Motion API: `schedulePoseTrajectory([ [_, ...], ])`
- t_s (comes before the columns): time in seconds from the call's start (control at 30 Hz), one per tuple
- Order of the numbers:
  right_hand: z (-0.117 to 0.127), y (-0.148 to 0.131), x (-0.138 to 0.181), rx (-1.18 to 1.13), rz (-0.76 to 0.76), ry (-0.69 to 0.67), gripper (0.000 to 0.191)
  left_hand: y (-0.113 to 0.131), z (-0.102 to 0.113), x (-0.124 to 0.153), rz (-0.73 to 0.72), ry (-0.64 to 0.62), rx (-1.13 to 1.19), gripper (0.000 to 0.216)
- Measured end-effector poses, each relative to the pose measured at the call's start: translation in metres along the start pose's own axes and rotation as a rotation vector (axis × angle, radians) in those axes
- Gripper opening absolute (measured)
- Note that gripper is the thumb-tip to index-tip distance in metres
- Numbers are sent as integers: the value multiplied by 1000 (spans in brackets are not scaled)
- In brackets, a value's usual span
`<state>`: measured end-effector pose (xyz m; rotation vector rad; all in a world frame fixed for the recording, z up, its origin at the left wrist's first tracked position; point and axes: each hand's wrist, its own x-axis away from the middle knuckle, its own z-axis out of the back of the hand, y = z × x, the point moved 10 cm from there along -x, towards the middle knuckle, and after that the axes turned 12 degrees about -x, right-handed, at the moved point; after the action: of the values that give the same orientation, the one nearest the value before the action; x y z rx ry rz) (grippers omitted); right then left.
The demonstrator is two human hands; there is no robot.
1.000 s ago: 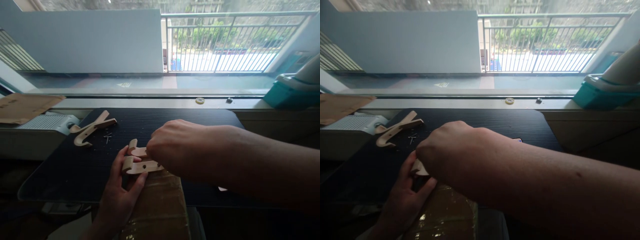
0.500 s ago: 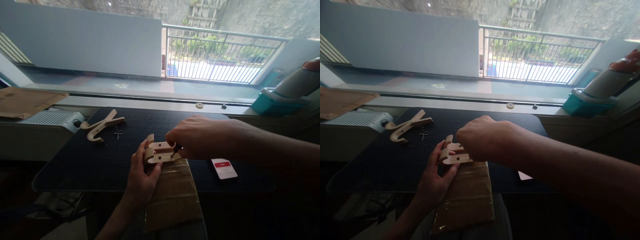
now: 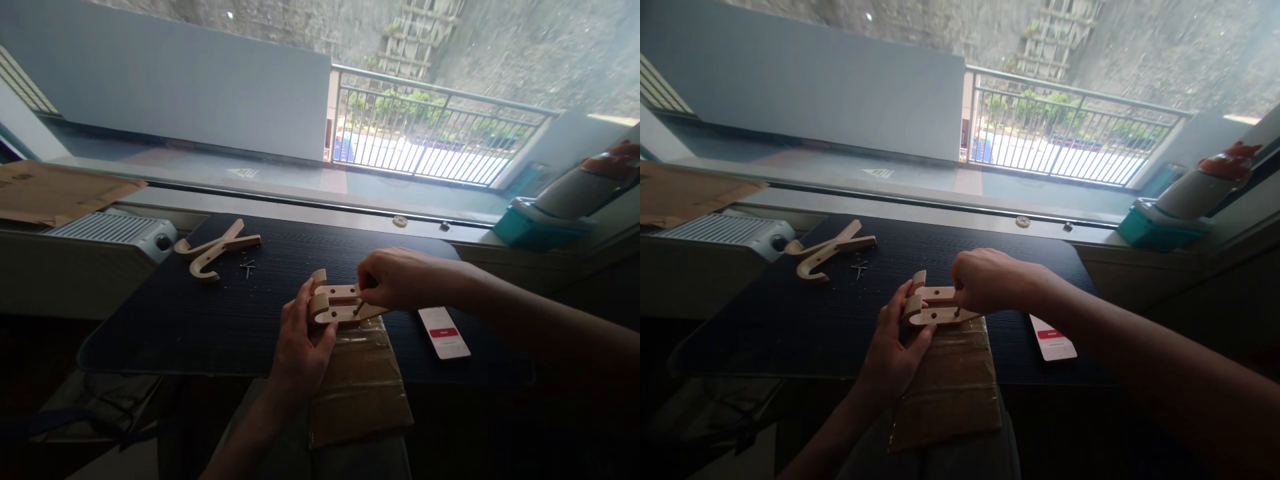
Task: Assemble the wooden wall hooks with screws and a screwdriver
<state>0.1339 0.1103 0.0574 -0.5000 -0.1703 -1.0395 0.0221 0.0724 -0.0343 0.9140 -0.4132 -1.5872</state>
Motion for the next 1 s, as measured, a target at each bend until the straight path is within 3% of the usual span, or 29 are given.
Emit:
schedulePoseTrajectory([
  [0.23,11,-10,10,137,41,25,29,1,2,-1,17,8,-17,68],
  [0.43,8,-26,23,109,253,23,14,-4,1,-2,69,2,18,68],
  [0.57,8,-32,24,87,393,65,13,-11,0,-3,178,-10,-56,70],
  [0.83,11,-21,25,-46,575,78,10,-13,3,-4,313,-36,-176,71],
  [1.0,18,-11,27,-107,584,97,10,-14,9,-4,278,59,-291,71],
])
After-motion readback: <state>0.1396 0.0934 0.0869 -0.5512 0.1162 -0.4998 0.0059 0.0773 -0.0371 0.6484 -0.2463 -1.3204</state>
